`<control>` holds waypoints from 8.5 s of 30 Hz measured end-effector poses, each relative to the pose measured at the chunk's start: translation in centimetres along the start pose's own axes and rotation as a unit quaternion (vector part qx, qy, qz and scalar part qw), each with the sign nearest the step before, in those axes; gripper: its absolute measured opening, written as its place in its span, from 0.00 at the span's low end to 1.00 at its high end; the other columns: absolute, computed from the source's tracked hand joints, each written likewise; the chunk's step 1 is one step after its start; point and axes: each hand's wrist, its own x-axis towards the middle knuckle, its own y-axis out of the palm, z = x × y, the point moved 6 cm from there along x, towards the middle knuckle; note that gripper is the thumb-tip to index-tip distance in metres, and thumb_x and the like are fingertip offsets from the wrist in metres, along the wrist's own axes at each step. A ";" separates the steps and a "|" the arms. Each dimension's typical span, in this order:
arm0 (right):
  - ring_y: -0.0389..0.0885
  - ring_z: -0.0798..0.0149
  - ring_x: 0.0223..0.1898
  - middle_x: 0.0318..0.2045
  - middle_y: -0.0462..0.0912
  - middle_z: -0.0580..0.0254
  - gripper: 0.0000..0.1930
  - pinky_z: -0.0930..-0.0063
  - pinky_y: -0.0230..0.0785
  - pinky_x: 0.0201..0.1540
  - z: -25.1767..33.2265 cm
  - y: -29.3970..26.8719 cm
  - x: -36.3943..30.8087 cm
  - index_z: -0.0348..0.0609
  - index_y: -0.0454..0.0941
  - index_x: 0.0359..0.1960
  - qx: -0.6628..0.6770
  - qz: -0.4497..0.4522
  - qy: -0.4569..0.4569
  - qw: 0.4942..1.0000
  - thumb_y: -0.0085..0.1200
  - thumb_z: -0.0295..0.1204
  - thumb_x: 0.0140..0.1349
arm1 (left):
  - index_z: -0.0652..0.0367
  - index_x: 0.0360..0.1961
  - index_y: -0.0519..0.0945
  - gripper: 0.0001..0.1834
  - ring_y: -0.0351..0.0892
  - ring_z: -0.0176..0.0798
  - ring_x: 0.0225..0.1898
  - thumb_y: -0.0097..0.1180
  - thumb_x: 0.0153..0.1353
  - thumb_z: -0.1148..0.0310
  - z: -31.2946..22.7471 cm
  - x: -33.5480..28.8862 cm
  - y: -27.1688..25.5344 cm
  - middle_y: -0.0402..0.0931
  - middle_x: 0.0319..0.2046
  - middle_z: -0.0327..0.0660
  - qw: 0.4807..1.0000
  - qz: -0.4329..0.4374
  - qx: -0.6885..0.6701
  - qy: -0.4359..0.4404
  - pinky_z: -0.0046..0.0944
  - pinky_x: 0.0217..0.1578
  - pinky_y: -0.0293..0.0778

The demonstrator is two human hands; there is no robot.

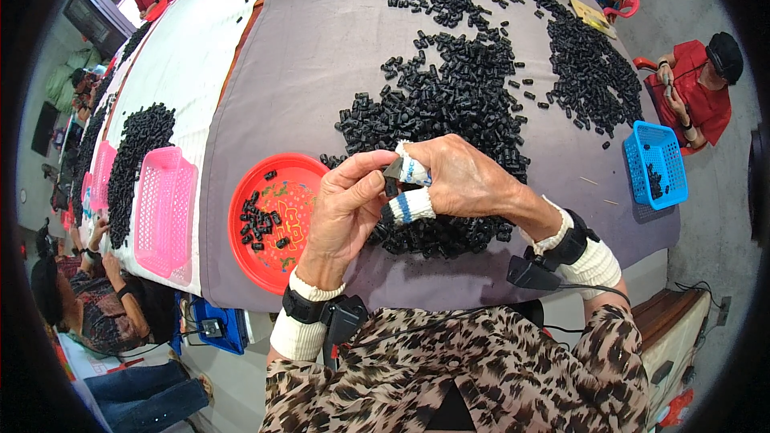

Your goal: Sorting and cleaning small black shoe components at a production table.

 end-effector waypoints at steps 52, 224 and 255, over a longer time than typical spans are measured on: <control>0.75 0.56 0.19 0.17 0.75 0.51 0.19 0.66 0.65 0.25 0.3 0.1 0.1 0.35 0.70 0.21 0.016 -0.008 -0.006 1.000 0.63 0.39 0.44 | 0.64 0.44 0.75 0.12 0.75 0.32 0.40 0.53 0.58 0.75 0.0 -0.4 -0.2 0.77 0.39 0.40 1.000 -0.026 0.008 0.015 0.32 0.42 0.71; 0.68 0.78 0.22 0.19 0.74 0.68 0.15 0.78 0.63 0.24 -0.6 -0.2 -0.3 0.38 0.72 0.28 0.165 -0.104 0.010 0.981 0.62 0.35 0.51 | 0.64 0.48 0.71 0.14 0.75 0.34 0.37 0.49 0.61 0.72 -0.9 0.2 0.5 0.76 0.35 0.42 0.998 -0.023 -0.035 0.040 0.34 0.39 0.72; 0.71 0.62 0.20 0.17 0.73 0.57 0.19 0.68 0.64 0.26 -0.3 0.1 0.5 0.36 0.69 0.24 0.044 -0.003 -0.014 0.999 0.61 0.41 0.46 | 0.66 0.44 0.75 0.12 0.75 0.31 0.39 0.52 0.59 0.75 -1.0 -0.1 0.3 0.76 0.40 0.41 0.998 -0.036 0.051 0.028 0.28 0.39 0.71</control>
